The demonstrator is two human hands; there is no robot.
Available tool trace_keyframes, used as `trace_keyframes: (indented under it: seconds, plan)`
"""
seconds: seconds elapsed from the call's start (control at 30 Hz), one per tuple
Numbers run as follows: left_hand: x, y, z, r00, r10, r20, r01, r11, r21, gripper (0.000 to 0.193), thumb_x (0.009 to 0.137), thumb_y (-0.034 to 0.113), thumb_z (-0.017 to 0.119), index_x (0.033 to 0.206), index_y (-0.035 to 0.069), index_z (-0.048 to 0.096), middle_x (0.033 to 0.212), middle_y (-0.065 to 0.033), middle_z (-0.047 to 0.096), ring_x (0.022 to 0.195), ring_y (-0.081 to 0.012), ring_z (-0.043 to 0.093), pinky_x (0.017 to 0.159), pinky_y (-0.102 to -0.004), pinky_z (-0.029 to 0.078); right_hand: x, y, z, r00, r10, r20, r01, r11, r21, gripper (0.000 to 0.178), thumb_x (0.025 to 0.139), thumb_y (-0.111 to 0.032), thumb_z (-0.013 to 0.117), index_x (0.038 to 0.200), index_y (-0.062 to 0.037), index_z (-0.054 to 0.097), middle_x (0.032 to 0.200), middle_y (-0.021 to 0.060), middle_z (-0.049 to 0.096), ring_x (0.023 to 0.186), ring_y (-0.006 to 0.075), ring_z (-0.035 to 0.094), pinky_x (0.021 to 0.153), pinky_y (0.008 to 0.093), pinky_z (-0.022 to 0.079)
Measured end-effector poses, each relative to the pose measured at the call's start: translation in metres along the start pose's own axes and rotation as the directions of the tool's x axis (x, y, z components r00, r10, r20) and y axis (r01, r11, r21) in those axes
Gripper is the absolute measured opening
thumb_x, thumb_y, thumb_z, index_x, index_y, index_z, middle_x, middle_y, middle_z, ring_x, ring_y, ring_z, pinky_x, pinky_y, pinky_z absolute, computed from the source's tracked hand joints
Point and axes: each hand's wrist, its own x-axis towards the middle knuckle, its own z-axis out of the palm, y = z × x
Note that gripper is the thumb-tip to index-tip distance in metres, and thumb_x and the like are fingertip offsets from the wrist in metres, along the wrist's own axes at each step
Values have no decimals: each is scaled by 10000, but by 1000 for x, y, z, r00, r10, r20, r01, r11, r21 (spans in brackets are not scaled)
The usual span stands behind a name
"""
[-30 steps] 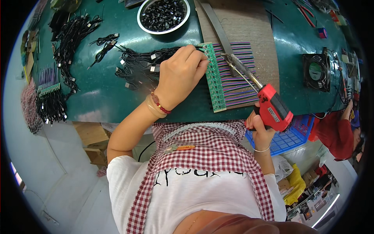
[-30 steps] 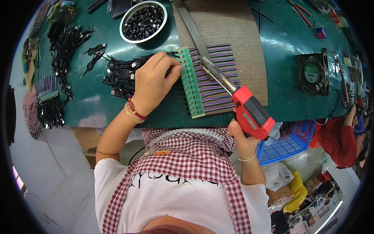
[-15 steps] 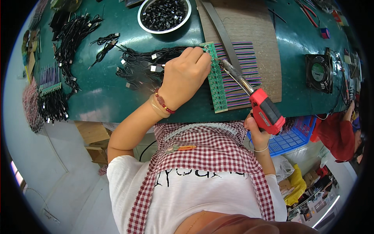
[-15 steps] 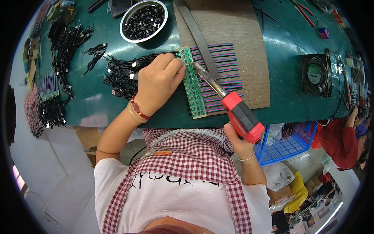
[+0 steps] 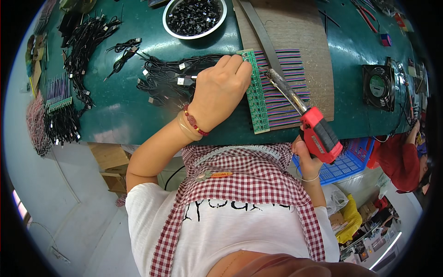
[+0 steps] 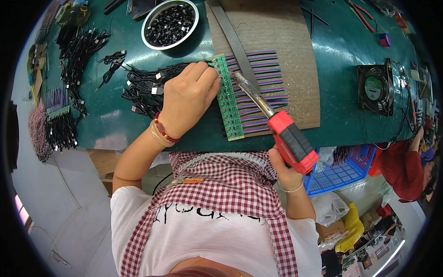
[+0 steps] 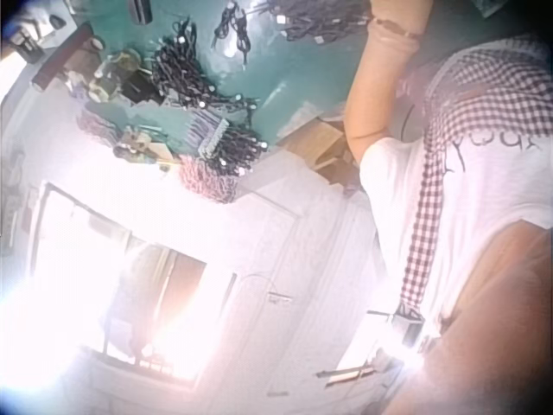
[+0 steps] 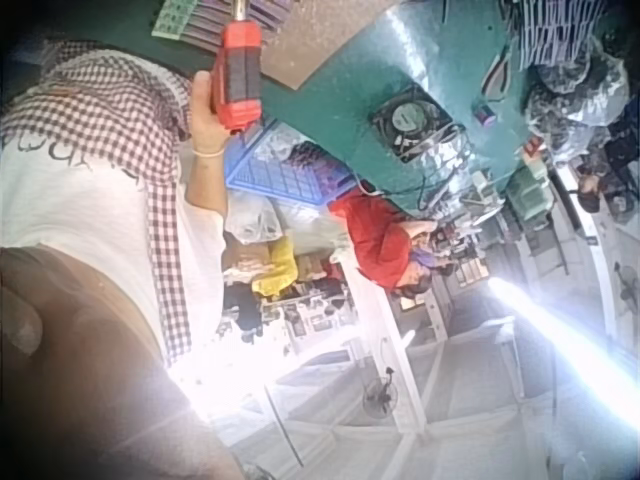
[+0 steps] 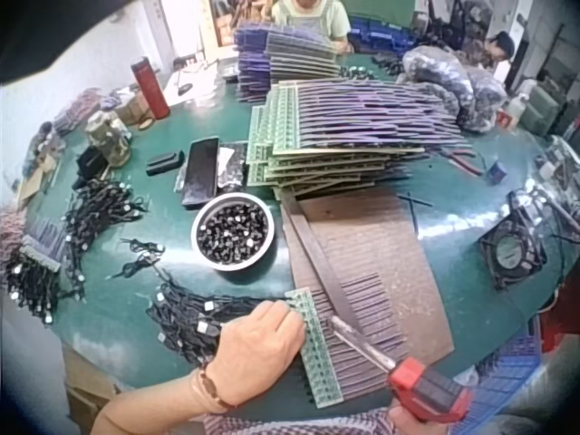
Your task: The person positions wires from USB cables onto circuit boards and solders them in place using a soldering gun.
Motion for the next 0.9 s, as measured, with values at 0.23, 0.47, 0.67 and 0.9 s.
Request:
trace_keyframes:
  seconds: [0.23, 0.47, 0.67, 0.9]
  plan:
    - [1, 0, 1, 1000, -7, -28, 7, 1000, -2, 139, 720, 70, 668, 736, 70, 529, 705, -42, 503, 642, -186, 562, 516, -303, 464, -1, 3, 2, 1000, -4, 7, 4, 1000, -20, 348, 854, 3, 562, 1185, 67, 475, 702, 76, 541, 576, 131, 506, 539, 257, 428]
    - [0, 2, 5, 998, -31, -55, 31, 1000, -5, 154, 707, 64, 666, 721, 68, 513, 697, -41, 504, 631, -185, 562, 502, -302, 461, -7, 5, 2, 999, 42, -9, -42, 999, 23, 318, 854, 7, 562, 1160, 53, 488, 710, 78, 548, 579, 136, 516, 540, 259, 435]
    - [3, 3, 5, 998, -28, -64, 28, 1000, 5, 160, 699, 51, 655, 721, 67, 498, 694, -44, 500, 622, -188, 563, 482, -303, 463, -9, 2, 4, 997, 72, -10, -71, 996, 48, 247, 855, 4, 563, 1090, 45, 501, 709, 77, 548, 584, 135, 519, 542, 262, 436]
    - [4, 3, 4, 999, -26, -38, 27, 1000, 10, 158, 700, 55, 650, 726, 66, 495, 703, -47, 505, 625, -191, 568, 475, -304, 466, -7, 1, 5, 995, 89, 44, -88, 996, -9, 106, 857, -44, 574, 909, 31, 518, 696, 70, 538, 582, 124, 501, 535, 246, 413]
